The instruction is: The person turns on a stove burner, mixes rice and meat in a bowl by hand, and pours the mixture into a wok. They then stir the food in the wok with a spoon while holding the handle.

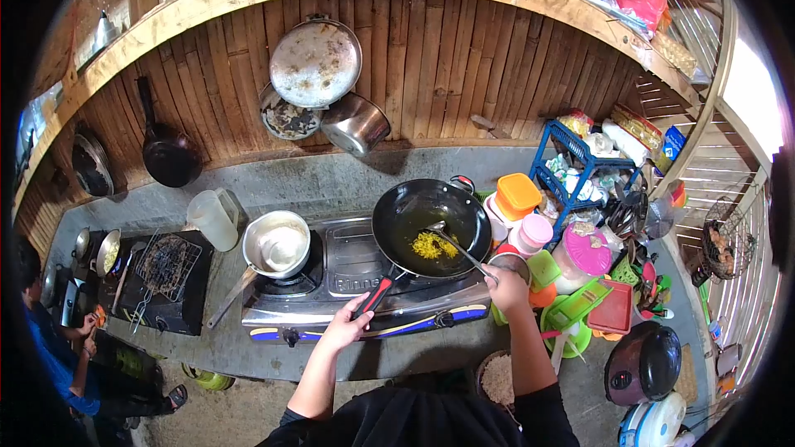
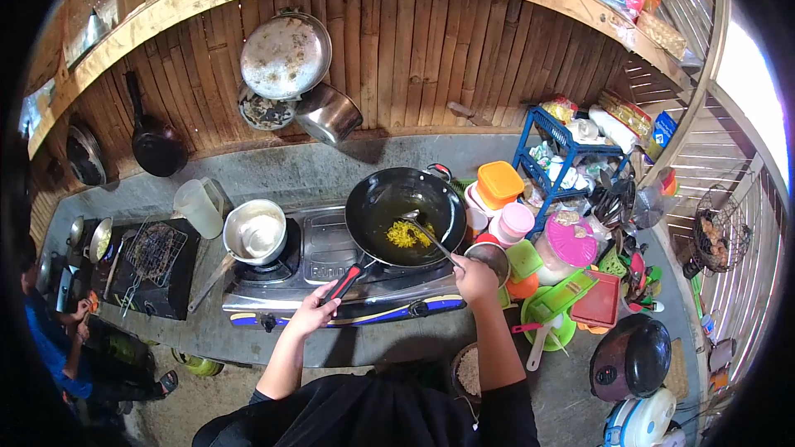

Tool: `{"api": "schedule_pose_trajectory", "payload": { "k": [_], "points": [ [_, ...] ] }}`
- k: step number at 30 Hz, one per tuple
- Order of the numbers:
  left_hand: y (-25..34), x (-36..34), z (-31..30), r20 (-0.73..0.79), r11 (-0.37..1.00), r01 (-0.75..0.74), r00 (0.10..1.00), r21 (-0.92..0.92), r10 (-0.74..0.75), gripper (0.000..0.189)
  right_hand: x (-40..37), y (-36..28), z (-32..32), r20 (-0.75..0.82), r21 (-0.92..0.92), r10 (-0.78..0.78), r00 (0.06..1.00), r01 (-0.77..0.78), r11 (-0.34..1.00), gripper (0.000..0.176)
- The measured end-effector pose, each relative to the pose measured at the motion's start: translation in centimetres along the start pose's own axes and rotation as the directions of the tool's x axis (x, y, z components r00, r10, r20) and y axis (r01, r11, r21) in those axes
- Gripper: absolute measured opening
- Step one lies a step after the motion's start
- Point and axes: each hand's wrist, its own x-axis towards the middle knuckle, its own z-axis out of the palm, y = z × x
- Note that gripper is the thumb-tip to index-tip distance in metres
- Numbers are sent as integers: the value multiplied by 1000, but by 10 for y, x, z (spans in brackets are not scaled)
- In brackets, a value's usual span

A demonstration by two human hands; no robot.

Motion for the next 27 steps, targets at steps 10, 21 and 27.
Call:
{"api": "schedule_pose_trajectory", "payload": {
  "k": [10, 21, 27],
  "points": [
    [0, -1, 0, 4, 999, -38, 999, 14, 38, 51, -30, -17, -76, 94, -174, 27, 995, -10, 985, 26],
    [2, -2, 1, 0, 999, -27, 1000, 47, 27, 51, -45, -26, -84, 108, -172, 40, 993, -21, 985, 26],
    [10, -6, 3, -17, 997, -17, 1000, 79, 19, 50, -26, -22, -32, 27, -55, -90, 996, 91, 994, 27]
  ]
}}
